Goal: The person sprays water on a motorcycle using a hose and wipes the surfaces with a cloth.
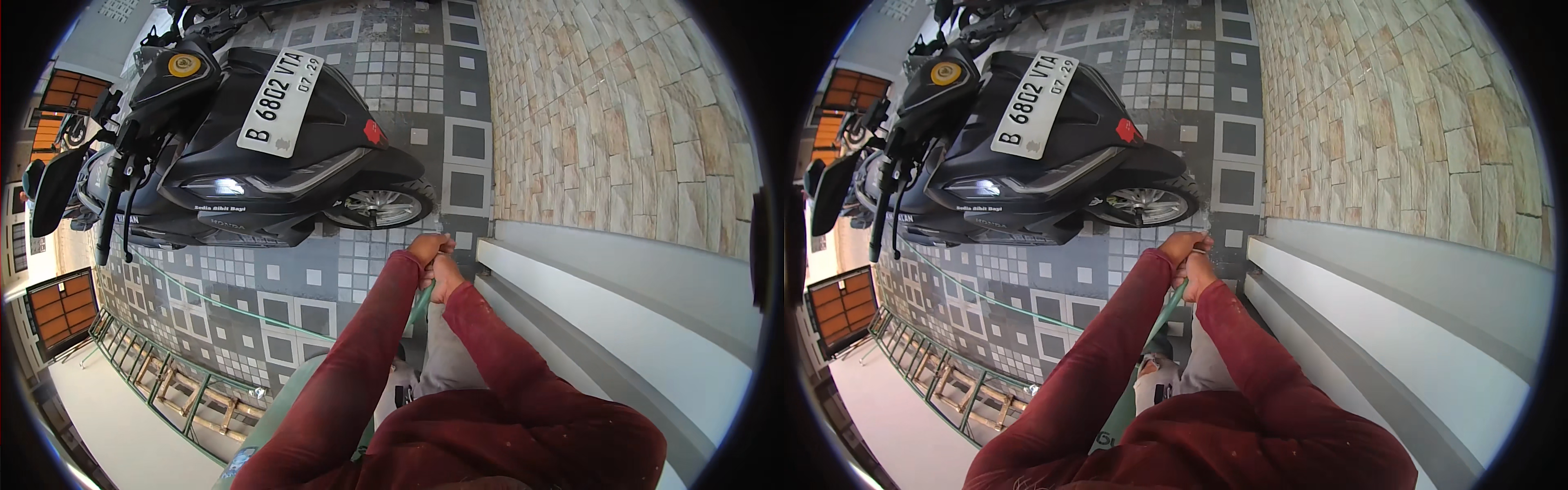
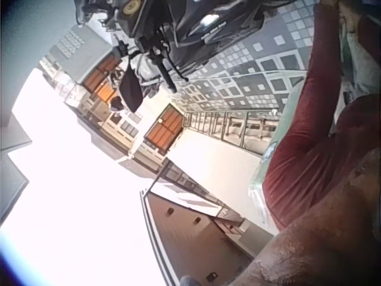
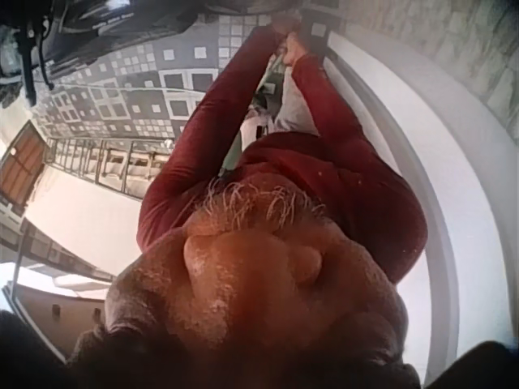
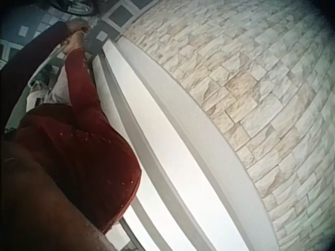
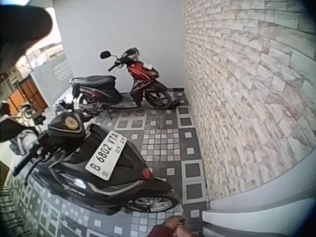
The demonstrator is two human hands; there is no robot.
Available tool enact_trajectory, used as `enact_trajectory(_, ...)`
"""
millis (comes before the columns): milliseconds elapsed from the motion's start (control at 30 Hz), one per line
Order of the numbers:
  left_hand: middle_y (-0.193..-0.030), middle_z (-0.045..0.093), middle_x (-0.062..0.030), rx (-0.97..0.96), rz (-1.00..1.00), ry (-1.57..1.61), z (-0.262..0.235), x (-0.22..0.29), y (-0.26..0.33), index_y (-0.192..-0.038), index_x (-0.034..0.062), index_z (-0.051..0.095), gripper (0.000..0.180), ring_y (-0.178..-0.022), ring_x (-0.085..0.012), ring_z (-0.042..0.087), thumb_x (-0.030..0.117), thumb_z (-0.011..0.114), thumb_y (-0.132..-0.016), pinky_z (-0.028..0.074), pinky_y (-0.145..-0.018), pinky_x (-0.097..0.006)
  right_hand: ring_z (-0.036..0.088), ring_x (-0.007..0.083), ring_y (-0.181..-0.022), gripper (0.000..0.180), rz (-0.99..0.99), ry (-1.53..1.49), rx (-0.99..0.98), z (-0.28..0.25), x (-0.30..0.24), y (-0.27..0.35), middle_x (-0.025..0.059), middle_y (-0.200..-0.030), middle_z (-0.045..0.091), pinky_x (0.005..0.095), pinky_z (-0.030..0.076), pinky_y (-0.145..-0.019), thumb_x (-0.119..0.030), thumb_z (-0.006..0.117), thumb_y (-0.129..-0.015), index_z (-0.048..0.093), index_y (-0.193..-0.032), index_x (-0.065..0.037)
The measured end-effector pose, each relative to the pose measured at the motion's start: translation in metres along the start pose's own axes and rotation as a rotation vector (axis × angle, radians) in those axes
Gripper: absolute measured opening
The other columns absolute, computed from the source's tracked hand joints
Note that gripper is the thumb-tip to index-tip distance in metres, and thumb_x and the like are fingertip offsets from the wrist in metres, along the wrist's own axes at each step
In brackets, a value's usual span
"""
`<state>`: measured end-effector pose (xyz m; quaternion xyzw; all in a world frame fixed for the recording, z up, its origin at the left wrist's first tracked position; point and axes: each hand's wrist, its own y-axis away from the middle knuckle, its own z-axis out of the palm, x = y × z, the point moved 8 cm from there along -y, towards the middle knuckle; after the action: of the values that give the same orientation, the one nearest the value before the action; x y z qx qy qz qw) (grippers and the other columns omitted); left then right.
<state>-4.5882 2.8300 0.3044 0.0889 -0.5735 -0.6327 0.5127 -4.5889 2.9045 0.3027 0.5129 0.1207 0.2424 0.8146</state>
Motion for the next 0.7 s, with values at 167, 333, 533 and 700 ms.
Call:
enact_trajectory(167, -0.117, 0.065, -0.0212, 0.165, 0.638, -0.586, 0.037, 0.074, -0.019, -0.116, -0.0035, 0.063, 0.04, -0.112, -0.0298, 0.06, 0.023, 0.037, -0.102, 0.045, -0.098, -0.035, 0.065, 0.0227, -0.077, 0.023, -0.279, -0.267, 0.179, -0.025, -0.104, -0.019, 0.006, -0.09, 0.064, 0.0432, 0.053, -0.062, -0.029, 0.047, -0.097, 0.06, -0.1, -0.01)
enact_trajectory(333, -0.115, 0.064, -0.0215, 0.22, 0.54, -0.578, 0.029, 0.082, -0.012, -0.122, -0.0015, 0.06, 0.044, -0.104, -0.0288, 0.061, 0.03, 0.034, -0.104, 0.045, -0.094, -0.036, 0.065, 0.0245, -0.072, 0.02, -0.133, -0.239, 0.057, -0.025, -0.119, -0.045, 0.0098, -0.083, 0.064, 0.0446, 0.054, -0.063, -0.021, 0.048, -0.096, 0.059, -0.095, -0.004)
enact_trajectory(533, -0.074, 0.06, -0.0028, -0.028, 0.108, -0.379, -0.014, -0.085, 0.09, -0.09, 0.0074, 0.059, 0.048, -0.07, -0.0146, 0.059, 0.053, 0.047, -0.1, 0.046, -0.076, -0.03, 0.032, 0.0094, -0.045, 0.025, -0.248, -0.41, -0.102, -0.029, -0.255, 0.015, -0.0032, -0.054, 0.035, 0.0231, 0.03, -0.043, -0.01, 0.046, -0.094, 0.044, -0.069, -0.009)
enact_trajectory(700, -0.069, 0.06, -0.0115, 0.359, 0.255, -0.626, -0.109, -0.137, 0.199, -0.088, 0.0034, 0.06, 0.052, -0.069, -0.0326, 0.059, 0.052, 0.047, -0.1, 0.047, -0.07, -0.04, 0.038, 0.0146, -0.048, 0.032, -0.466, -0.363, 0.142, -0.065, -0.311, 0.048, 0.0001, -0.055, 0.037, 0.0263, 0.037, -0.047, -0.017, 0.046, -0.1, 0.04, -0.069, -0.01)
